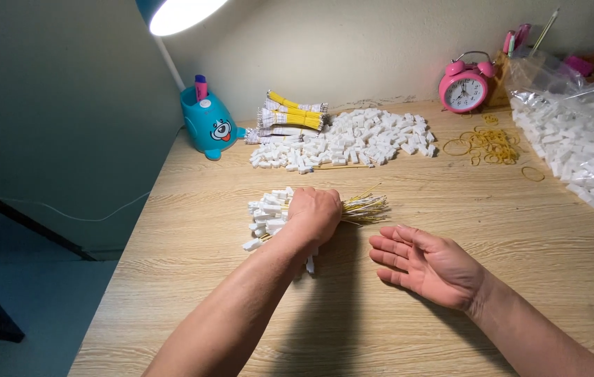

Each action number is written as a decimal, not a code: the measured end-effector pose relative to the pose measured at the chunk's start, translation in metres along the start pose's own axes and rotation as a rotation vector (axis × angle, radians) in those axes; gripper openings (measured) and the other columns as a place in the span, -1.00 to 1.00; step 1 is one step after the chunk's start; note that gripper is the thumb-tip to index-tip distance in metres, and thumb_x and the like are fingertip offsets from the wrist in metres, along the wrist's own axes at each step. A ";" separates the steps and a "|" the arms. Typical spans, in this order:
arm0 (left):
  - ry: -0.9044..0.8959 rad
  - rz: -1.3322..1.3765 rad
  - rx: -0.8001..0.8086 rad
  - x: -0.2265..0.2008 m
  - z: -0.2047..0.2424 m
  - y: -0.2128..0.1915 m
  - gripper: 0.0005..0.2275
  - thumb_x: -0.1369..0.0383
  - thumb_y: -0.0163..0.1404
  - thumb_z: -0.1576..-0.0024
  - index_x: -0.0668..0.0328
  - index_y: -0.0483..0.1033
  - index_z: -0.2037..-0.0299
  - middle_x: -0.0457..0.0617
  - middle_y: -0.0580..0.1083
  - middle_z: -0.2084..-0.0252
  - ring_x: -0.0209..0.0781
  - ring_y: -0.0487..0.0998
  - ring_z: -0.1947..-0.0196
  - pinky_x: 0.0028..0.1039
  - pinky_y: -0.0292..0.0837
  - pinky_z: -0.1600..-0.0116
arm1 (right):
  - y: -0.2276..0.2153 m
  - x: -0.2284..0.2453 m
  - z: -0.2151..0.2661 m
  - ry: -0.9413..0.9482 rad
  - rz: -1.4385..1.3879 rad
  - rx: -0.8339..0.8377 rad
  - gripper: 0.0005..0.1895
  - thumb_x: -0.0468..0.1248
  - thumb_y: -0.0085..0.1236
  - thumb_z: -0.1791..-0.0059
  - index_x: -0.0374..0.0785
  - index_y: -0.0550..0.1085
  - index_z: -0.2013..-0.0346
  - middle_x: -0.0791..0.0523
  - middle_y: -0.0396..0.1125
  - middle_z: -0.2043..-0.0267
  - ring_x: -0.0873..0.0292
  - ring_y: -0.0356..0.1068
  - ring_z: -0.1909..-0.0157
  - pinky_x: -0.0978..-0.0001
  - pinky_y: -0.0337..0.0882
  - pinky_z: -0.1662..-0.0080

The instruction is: The person inserts white plastic connectors onto the ends of yellow wires, then gathers the completed wires into a bundle and secures them with a rubber band. The person then opens a small foil packet containing metal pins and begins inserting them into the connectors.

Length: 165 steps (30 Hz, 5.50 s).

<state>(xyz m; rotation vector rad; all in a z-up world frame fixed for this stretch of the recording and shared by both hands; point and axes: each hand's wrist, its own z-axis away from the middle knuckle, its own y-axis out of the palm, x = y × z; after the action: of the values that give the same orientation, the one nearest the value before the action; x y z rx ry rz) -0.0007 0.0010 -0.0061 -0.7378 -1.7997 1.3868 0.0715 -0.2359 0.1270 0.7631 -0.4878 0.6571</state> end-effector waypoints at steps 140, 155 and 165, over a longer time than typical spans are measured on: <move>-0.228 1.676 -0.494 -0.010 0.078 -0.116 -0.93 0.45 0.19 0.03 0.20 0.57 0.38 -0.01 0.52 0.49 -0.31 0.53 0.39 -0.39 0.50 0.20 | 0.005 -0.041 -0.133 -1.053 0.686 0.179 0.03 -0.47 0.46 0.40 -0.24 0.00 -0.19 -0.02 0.18 -0.18 0.04 0.19 -0.26 0.10 0.17 -0.26; -0.851 2.547 -0.946 0.008 0.060 -0.116 -0.78 0.32 0.06 0.03 0.34 0.57 0.30 0.09 0.52 0.25 -0.02 0.53 0.23 -0.22 0.49 0.12 | 0.063 0.000 -0.031 -0.597 0.203 -0.077 0.07 0.36 -0.26 0.26 -0.14 -0.04 -0.41 0.00 -0.18 -0.50 -0.04 -0.14 -0.48 0.09 -0.05 -0.32; -0.880 2.999 -0.709 -0.006 0.064 -0.115 -0.70 0.14 0.05 0.01 0.16 0.45 0.20 0.19 0.47 0.18 0.10 0.49 0.15 -0.13 0.42 0.02 | 0.113 -0.002 -0.035 -0.682 0.281 -0.097 -0.27 0.12 -0.19 0.12 -0.08 0.25 -0.30 0.11 0.25 -0.29 0.31 0.33 0.01 0.54 0.35 0.09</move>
<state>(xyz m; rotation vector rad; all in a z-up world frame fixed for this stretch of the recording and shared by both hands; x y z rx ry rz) -0.0510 -0.0682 0.0946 1.2558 -0.1527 -0.5432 -0.0029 -0.1486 0.1562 0.8263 -1.2592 0.6156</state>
